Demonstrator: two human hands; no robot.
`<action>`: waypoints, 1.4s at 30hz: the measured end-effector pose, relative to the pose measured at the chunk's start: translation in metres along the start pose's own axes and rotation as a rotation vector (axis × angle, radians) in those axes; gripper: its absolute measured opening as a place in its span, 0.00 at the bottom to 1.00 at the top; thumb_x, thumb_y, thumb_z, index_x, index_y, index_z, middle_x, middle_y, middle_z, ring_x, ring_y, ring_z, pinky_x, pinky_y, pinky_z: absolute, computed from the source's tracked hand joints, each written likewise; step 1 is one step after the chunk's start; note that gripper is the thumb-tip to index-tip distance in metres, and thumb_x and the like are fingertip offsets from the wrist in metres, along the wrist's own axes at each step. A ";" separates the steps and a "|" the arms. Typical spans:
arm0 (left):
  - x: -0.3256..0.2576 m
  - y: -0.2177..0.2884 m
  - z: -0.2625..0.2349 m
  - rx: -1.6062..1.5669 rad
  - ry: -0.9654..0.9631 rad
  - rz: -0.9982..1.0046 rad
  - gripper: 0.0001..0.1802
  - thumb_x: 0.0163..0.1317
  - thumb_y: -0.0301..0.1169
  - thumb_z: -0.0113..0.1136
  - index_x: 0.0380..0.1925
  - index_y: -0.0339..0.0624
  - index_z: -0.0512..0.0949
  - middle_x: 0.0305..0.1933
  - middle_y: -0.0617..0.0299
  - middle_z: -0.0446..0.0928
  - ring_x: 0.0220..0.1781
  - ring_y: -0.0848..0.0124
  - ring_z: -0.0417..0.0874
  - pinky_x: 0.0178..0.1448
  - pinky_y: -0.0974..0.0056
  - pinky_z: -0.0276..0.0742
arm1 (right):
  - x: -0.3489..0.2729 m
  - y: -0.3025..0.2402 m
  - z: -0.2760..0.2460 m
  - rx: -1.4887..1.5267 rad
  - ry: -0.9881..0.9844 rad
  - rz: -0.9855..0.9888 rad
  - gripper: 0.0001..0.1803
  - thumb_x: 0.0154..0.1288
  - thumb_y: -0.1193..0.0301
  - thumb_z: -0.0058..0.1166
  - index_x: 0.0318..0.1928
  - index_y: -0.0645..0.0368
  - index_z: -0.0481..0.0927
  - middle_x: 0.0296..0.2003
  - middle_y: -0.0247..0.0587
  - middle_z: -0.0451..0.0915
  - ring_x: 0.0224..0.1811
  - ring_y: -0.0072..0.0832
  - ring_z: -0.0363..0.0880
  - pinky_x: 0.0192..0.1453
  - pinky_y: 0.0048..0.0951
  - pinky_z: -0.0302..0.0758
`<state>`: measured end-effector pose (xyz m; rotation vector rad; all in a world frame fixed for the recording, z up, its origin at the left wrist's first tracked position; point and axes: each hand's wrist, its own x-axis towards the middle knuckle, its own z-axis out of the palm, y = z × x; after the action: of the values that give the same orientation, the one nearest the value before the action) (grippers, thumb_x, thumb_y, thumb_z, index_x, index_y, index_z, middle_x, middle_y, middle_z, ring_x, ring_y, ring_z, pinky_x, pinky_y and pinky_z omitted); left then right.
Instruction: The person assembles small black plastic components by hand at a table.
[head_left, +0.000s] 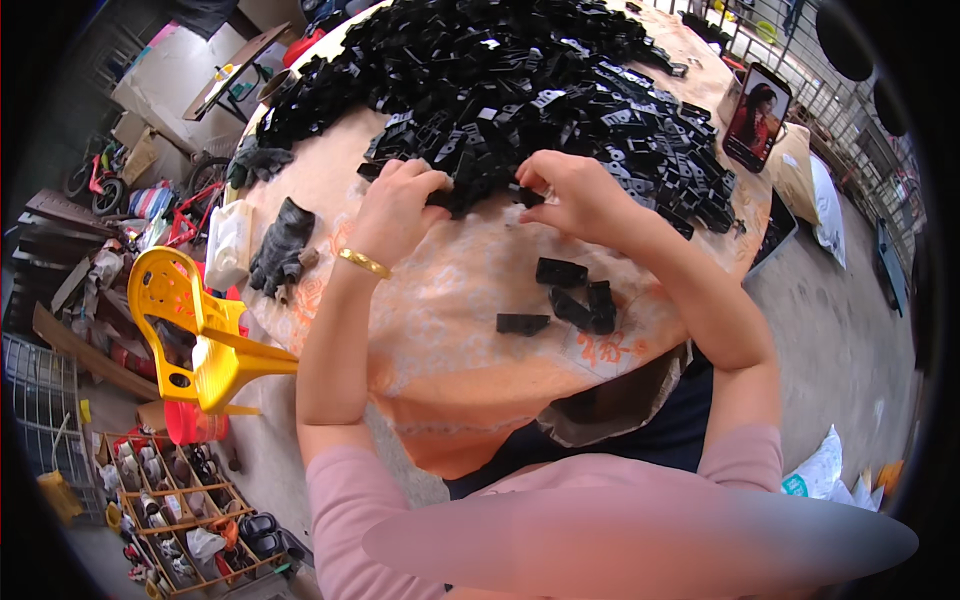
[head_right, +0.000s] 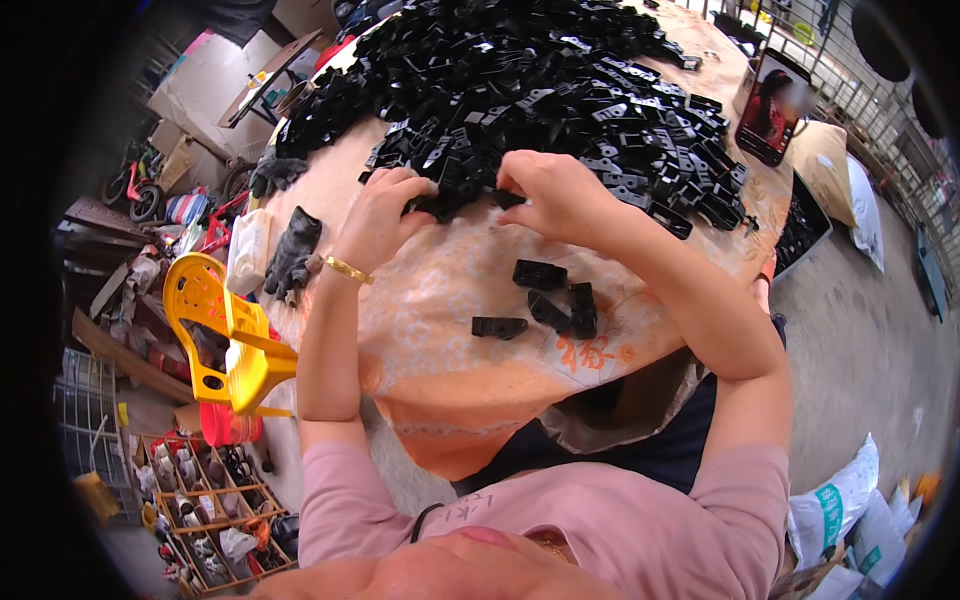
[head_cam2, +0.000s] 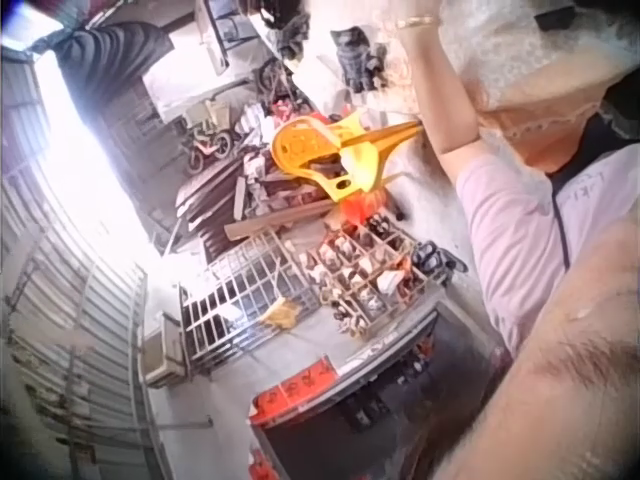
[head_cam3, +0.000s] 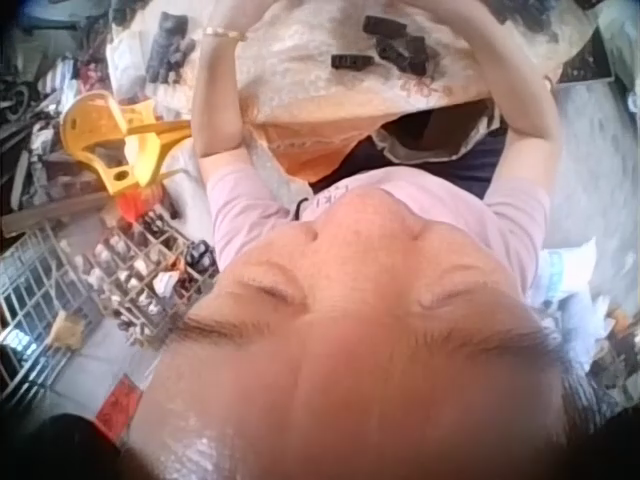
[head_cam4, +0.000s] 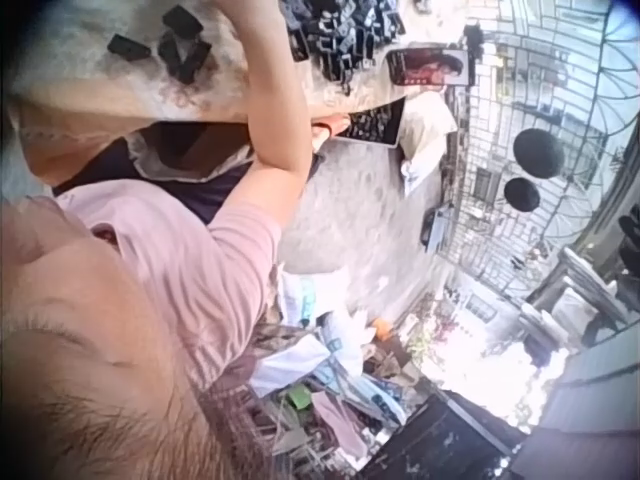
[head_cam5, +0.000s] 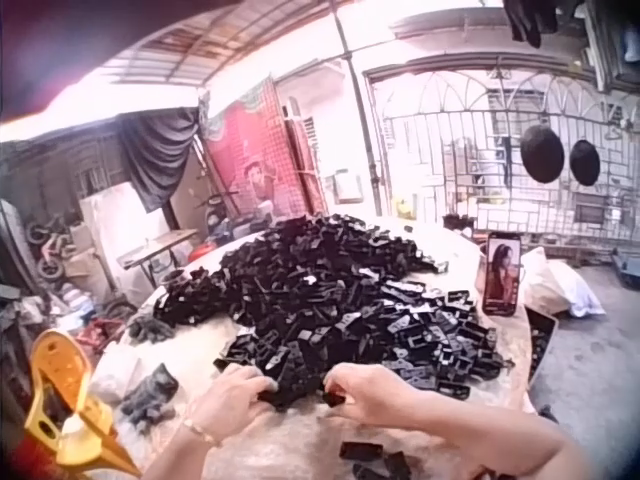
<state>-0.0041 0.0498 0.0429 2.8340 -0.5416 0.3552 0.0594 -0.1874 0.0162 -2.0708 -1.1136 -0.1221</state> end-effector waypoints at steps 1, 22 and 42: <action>0.001 0.002 0.001 0.001 0.004 -0.008 0.17 0.45 0.24 0.64 0.39 0.43 0.78 0.39 0.58 0.73 0.43 0.59 0.72 0.49 0.63 0.70 | 0.000 -0.003 -0.001 -0.007 0.007 0.010 0.18 0.42 0.69 0.67 0.34 0.61 0.75 0.31 0.40 0.77 0.35 0.35 0.77 0.38 0.32 0.74; 0.004 0.043 0.035 -1.521 0.229 -0.359 0.16 0.60 0.25 0.56 0.49 0.36 0.72 0.43 0.62 0.77 0.42 0.75 0.78 0.48 0.70 0.77 | -0.004 -0.025 0.014 0.563 0.290 0.113 0.11 0.53 0.76 0.63 0.35 0.65 0.75 0.29 0.39 0.81 0.32 0.18 0.79 0.37 0.19 0.77; 0.002 0.052 0.032 -1.156 0.107 -0.168 0.18 0.57 0.19 0.54 0.49 0.33 0.69 0.35 0.59 0.78 0.38 0.75 0.79 0.44 0.72 0.77 | 0.013 0.011 -0.013 0.317 0.525 0.025 0.09 0.58 0.73 0.55 0.39 0.61 0.78 0.30 0.42 0.81 0.30 0.25 0.80 0.35 0.23 0.75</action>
<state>-0.0167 -0.0064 0.0223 1.7098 -0.3137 0.0902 0.0788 -0.1904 0.0245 -1.6365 -0.7284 -0.4225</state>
